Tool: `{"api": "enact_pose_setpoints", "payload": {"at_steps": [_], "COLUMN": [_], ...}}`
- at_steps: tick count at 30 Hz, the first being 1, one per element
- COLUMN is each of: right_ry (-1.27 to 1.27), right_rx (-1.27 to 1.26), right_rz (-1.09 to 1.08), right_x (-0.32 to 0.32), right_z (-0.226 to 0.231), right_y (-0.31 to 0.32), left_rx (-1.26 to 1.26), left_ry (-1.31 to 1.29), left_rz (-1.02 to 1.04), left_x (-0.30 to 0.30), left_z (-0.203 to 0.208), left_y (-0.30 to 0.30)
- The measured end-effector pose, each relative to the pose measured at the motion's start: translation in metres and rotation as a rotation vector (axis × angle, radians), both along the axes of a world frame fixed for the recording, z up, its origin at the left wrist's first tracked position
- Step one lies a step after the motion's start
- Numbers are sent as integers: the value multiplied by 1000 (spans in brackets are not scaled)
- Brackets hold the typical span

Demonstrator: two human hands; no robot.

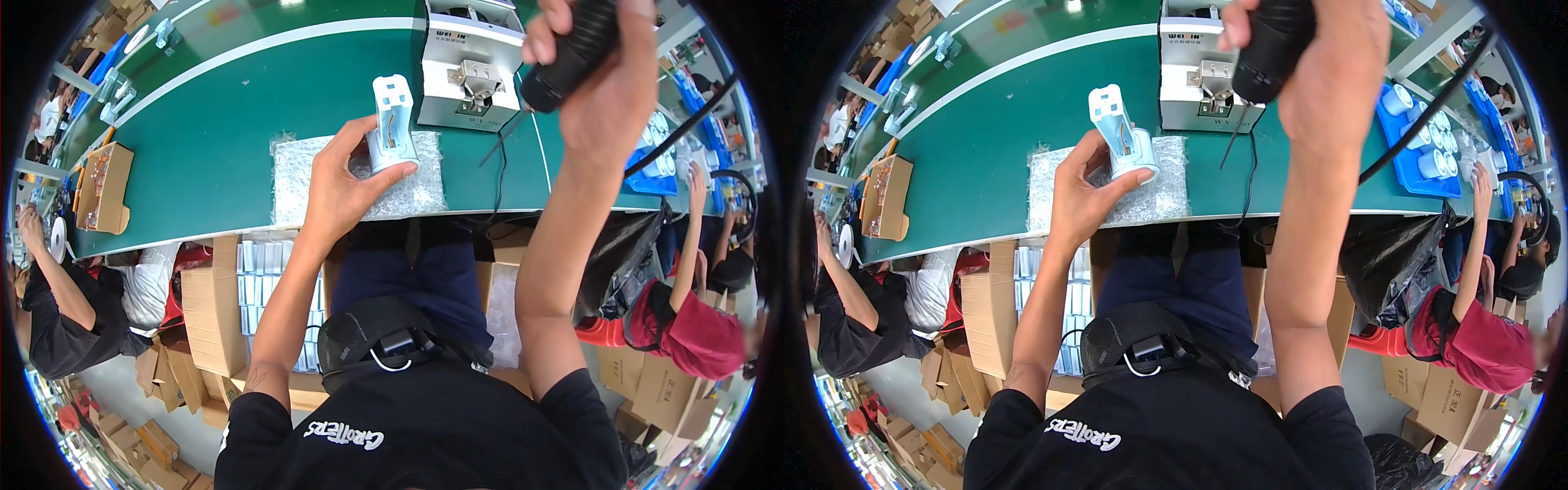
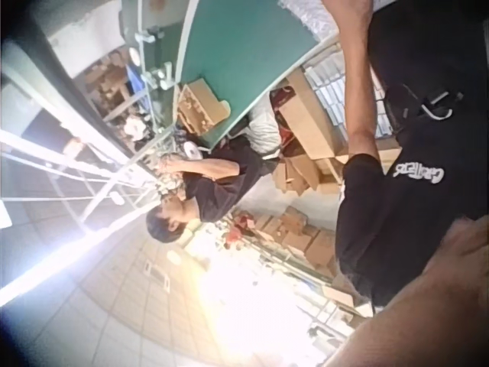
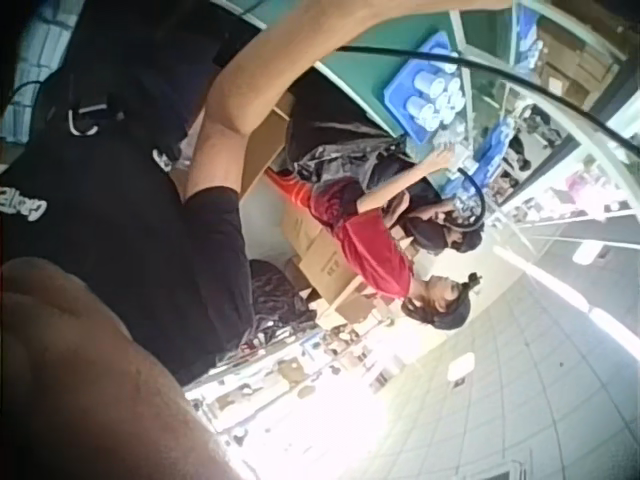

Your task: Assemble small portable electric fans on an electronics assembly line using a power screwdriver to secure components.

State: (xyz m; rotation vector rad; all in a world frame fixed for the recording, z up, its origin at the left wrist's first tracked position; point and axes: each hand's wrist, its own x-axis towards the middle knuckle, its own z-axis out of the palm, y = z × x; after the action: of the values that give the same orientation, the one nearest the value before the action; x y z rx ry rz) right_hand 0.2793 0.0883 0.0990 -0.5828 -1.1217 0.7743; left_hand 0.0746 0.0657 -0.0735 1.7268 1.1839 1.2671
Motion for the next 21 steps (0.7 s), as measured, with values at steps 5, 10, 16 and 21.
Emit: {"api": "enact_pose_setpoints", "payload": {"at_steps": [5, 10, 16, 21], "right_ry": [146, -34, -77, -72], "right_rx": [-5, -47, -18, -48], "right_rz": [433, 164, -270, -336], "right_x": [9, 16, 16, 11], "right_z": [9, 5, -2, -3], "right_y": [-8, 0, 8, 16], "left_rx": [36, 88, -16, -39], "left_ry": [-69, -4, -96, -107], "left_rz": [-26, 35, 10, 20], "left_x": [6, 15, 14, 14], "left_z": [1, -3, 1, 2], "left_y": [3, 7, 3, 2]}}
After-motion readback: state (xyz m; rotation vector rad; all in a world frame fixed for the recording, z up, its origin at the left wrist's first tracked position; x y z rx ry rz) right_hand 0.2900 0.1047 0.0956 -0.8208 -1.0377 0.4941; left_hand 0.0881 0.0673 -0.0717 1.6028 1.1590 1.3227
